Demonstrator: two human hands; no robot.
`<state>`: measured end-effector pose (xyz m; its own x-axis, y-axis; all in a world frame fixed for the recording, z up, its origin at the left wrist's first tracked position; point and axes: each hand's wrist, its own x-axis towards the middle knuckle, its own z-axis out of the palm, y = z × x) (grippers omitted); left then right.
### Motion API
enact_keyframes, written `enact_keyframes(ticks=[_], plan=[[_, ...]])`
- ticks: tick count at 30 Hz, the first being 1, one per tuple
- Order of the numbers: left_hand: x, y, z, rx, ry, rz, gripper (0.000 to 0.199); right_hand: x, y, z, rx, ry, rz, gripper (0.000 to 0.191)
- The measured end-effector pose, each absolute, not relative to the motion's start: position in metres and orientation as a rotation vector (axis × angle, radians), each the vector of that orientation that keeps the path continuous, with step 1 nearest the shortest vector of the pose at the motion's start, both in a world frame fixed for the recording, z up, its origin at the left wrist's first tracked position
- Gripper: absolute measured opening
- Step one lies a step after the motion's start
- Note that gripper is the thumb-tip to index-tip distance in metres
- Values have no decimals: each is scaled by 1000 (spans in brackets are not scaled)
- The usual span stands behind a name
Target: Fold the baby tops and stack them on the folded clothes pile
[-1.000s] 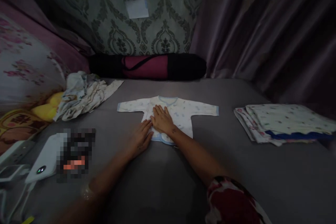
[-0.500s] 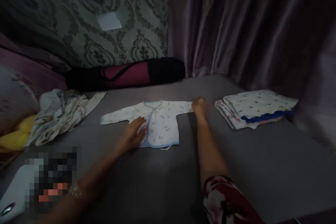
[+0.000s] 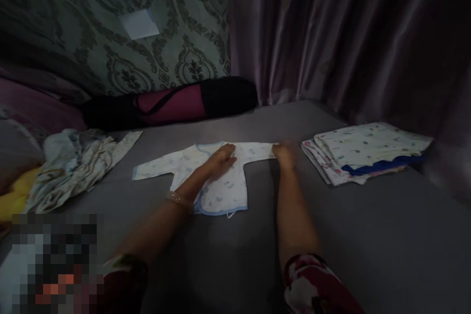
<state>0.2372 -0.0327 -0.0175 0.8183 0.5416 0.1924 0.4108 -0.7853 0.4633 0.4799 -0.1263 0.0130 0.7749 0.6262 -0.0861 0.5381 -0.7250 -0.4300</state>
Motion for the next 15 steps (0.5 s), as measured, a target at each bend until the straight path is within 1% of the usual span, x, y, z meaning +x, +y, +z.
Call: enact_keyframes(ticks=[2,4,7,10,12,15], plan=[[238,-30,-20,2548,773,389,62,486,-126,15,-2557,-839,413,18],[239,-28,-20,2516,809,318,70,492,-126,17,-2508,-831,488,12],[239,-26,-17,2524,825,192,77,496,-128,25,-2323,-777,522,9],[239,-26,-13,2551,818,92,83,490,-129,39,-2084,-726,554,11],[239,-25,-9,2574,806,53,87,481,-128,50,-1964,-718,607,11],[242,-26,2,2607,811,18,90,465,-122,66,-1761,-681,702,7]])
